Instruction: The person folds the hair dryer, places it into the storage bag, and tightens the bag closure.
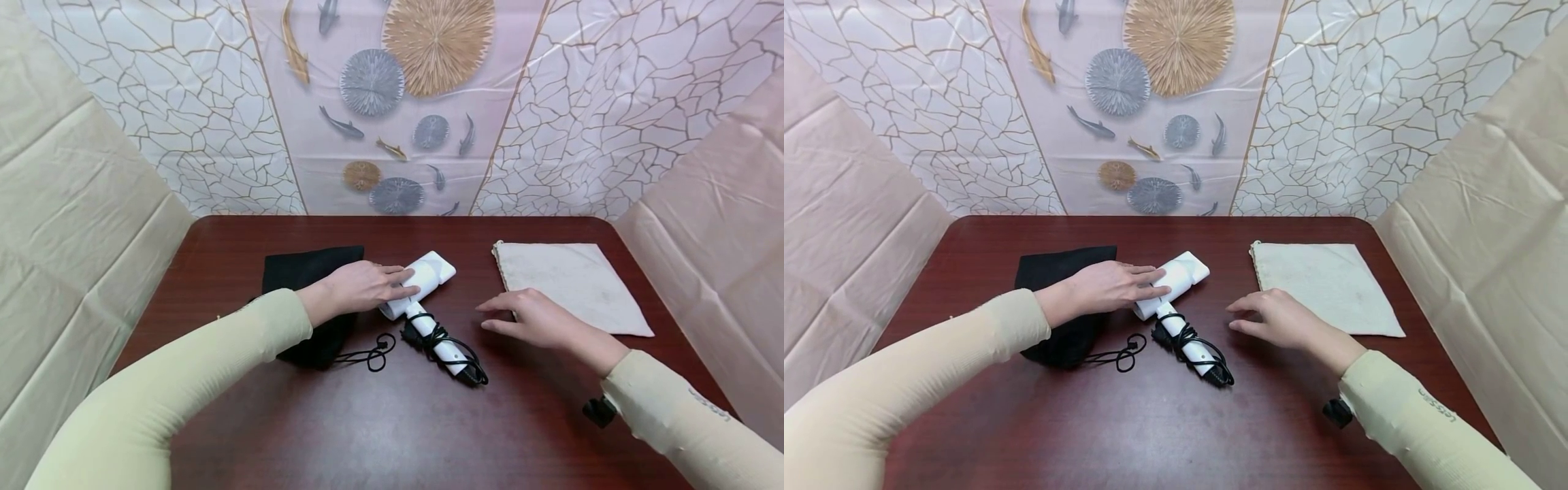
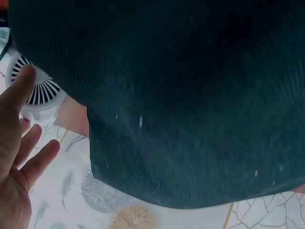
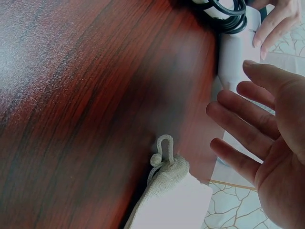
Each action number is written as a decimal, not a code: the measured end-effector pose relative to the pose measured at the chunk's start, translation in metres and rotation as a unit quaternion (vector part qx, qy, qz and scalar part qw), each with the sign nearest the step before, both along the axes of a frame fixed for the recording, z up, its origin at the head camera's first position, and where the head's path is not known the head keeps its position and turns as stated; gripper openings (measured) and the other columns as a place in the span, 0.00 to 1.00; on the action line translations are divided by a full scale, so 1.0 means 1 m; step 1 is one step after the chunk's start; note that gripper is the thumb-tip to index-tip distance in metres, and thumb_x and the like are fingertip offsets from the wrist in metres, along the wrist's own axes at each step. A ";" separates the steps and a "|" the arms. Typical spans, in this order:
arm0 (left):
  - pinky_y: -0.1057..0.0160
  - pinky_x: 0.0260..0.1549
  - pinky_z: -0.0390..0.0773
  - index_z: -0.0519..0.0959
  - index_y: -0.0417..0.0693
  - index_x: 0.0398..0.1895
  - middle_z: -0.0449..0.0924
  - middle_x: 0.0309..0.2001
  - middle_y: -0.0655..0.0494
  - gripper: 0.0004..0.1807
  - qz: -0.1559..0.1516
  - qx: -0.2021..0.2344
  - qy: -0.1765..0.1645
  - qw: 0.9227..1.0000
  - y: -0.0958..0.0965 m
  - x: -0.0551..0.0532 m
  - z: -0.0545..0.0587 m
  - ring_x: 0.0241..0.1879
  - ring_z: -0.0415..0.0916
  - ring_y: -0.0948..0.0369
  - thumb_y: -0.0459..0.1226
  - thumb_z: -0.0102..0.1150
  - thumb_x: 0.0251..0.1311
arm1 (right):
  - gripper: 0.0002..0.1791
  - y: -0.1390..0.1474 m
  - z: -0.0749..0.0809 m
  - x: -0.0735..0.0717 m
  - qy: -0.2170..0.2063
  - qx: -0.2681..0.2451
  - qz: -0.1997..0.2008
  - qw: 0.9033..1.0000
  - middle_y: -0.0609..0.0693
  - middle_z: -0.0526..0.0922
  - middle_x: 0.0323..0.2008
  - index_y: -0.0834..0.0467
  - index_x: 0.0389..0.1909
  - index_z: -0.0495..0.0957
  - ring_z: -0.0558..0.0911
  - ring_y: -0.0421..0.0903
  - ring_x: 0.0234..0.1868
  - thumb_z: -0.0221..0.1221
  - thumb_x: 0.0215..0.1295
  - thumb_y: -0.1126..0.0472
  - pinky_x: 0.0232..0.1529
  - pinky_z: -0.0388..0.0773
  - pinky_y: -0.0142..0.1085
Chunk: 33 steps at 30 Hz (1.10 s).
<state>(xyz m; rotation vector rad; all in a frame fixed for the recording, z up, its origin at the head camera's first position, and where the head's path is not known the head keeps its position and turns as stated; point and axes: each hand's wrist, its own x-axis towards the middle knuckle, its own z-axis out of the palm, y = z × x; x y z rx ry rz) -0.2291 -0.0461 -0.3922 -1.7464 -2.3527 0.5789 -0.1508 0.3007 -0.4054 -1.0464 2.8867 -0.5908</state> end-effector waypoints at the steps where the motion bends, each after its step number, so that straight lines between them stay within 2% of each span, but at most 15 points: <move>1: 0.62 0.41 0.86 0.72 0.60 0.80 0.71 0.77 0.47 0.31 0.004 0.004 -0.006 1.000 0.000 0.001 -0.001 0.70 0.77 0.57 0.41 0.63 0.76 | 0.13 0.000 0.000 0.000 -0.001 0.000 0.000 1.000 0.48 0.92 0.48 0.59 0.53 0.90 0.90 0.46 0.49 0.70 0.70 0.62 0.50 0.86 0.49; 3: 0.63 0.37 0.86 0.72 0.59 0.80 0.70 0.77 0.47 0.33 0.014 0.011 -0.019 1.000 0.000 0.003 -0.002 0.70 0.76 0.57 0.47 0.67 0.73 | 0.13 0.000 0.000 0.001 -0.004 0.001 -0.002 1.000 0.48 0.92 0.48 0.59 0.53 0.90 0.90 0.46 0.49 0.70 0.70 0.62 0.50 0.86 0.49; 5: 0.63 0.39 0.86 0.72 0.58 0.79 0.70 0.77 0.46 0.35 0.026 0.023 -0.031 0.999 -0.001 0.007 -0.004 0.72 0.74 0.58 0.51 0.68 0.71 | 0.13 -0.001 0.000 0.000 -0.005 0.002 -0.001 1.000 0.48 0.92 0.48 0.59 0.53 0.90 0.90 0.46 0.49 0.70 0.70 0.62 0.50 0.86 0.49; 8: 0.63 0.42 0.86 0.72 0.58 0.79 0.71 0.77 0.47 0.35 0.037 0.041 -0.026 0.998 -0.002 0.013 -0.009 0.71 0.75 0.58 0.51 0.68 0.71 | 0.13 -0.002 0.000 0.000 -0.002 0.003 0.002 1.000 0.49 0.92 0.48 0.60 0.52 0.90 0.90 0.46 0.49 0.70 0.70 0.62 0.50 0.86 0.49; 13: 0.64 0.42 0.87 0.77 0.56 0.74 0.77 0.71 0.44 0.34 0.043 0.093 0.008 0.995 0.000 0.030 -0.017 0.66 0.81 0.57 0.55 0.69 0.68 | 0.13 -0.003 0.000 -0.002 0.002 -0.001 0.007 1.000 0.49 0.92 0.48 0.60 0.52 0.90 0.90 0.47 0.49 0.71 0.69 0.62 0.50 0.86 0.49; 18: 0.63 0.37 0.87 0.82 0.52 0.68 0.82 0.64 0.43 0.34 0.060 0.150 0.045 0.986 0.005 0.052 -0.022 0.58 0.86 0.56 0.58 0.72 0.64 | 0.13 -0.003 0.001 -0.004 0.005 -0.004 0.010 1.000 0.49 0.92 0.47 0.60 0.52 0.90 0.90 0.47 0.48 0.70 0.69 0.62 0.50 0.86 0.49; 22: 0.64 0.30 0.87 0.84 0.51 0.64 0.85 0.58 0.43 0.33 0.085 0.169 0.103 0.977 0.014 0.072 -0.027 0.50 0.88 0.57 0.61 0.72 0.62 | 0.12 -0.003 0.002 -0.005 0.010 -0.004 0.007 1.000 0.50 0.92 0.47 0.59 0.52 0.90 0.90 0.47 0.47 0.70 0.70 0.62 0.49 0.86 0.50; 25: 0.64 0.27 0.86 0.86 0.51 0.61 0.86 0.55 0.42 0.33 0.108 0.168 0.118 0.973 0.020 0.085 -0.028 0.45 0.88 0.58 0.62 0.71 0.62 | 0.13 -0.002 0.004 -0.007 0.019 0.001 0.000 1.000 0.51 0.92 0.47 0.60 0.52 0.90 0.90 0.48 0.47 0.70 0.70 0.61 0.49 0.86 0.50; 27: 0.64 0.26 0.85 0.86 0.49 0.60 0.86 0.52 0.43 0.33 0.113 0.170 0.109 0.973 0.022 0.090 -0.027 0.42 0.87 0.58 0.62 0.70 0.63 | 0.13 -0.001 0.006 -0.009 0.028 0.008 -0.003 1.000 0.51 0.92 0.47 0.60 0.52 0.90 0.91 0.49 0.47 0.70 0.70 0.60 0.50 0.86 0.51; 29: 0.63 0.25 0.84 0.85 0.48 0.60 0.86 0.48 0.46 0.33 0.109 0.173 0.080 0.976 0.022 0.092 -0.022 0.38 0.86 0.59 0.63 0.68 0.64 | 0.13 0.001 0.008 -0.011 0.038 0.019 -0.011 0.999 0.52 0.92 0.47 0.60 0.52 0.90 0.91 0.51 0.48 0.70 0.70 0.59 0.51 0.85 0.53; 31: 0.62 0.26 0.84 0.85 0.47 0.60 0.86 0.45 0.51 0.33 0.096 0.174 0.040 0.979 0.019 0.089 -0.016 0.37 0.86 0.60 0.63 0.66 0.66 | 0.14 0.004 0.010 -0.015 0.042 0.030 -0.024 0.998 0.53 0.92 0.47 0.60 0.52 0.90 0.90 0.54 0.49 0.70 0.70 0.58 0.52 0.85 0.55; 33: 0.61 0.31 0.86 0.83 0.48 0.60 0.86 0.45 0.54 0.32 0.076 0.172 -0.003 0.982 0.013 0.081 -0.009 0.40 0.87 0.60 0.63 0.64 0.68 | 0.15 0.007 0.013 -0.019 0.041 0.045 -0.045 0.997 0.55 0.92 0.48 0.60 0.53 0.89 0.90 0.56 0.49 0.69 0.71 0.57 0.53 0.84 0.56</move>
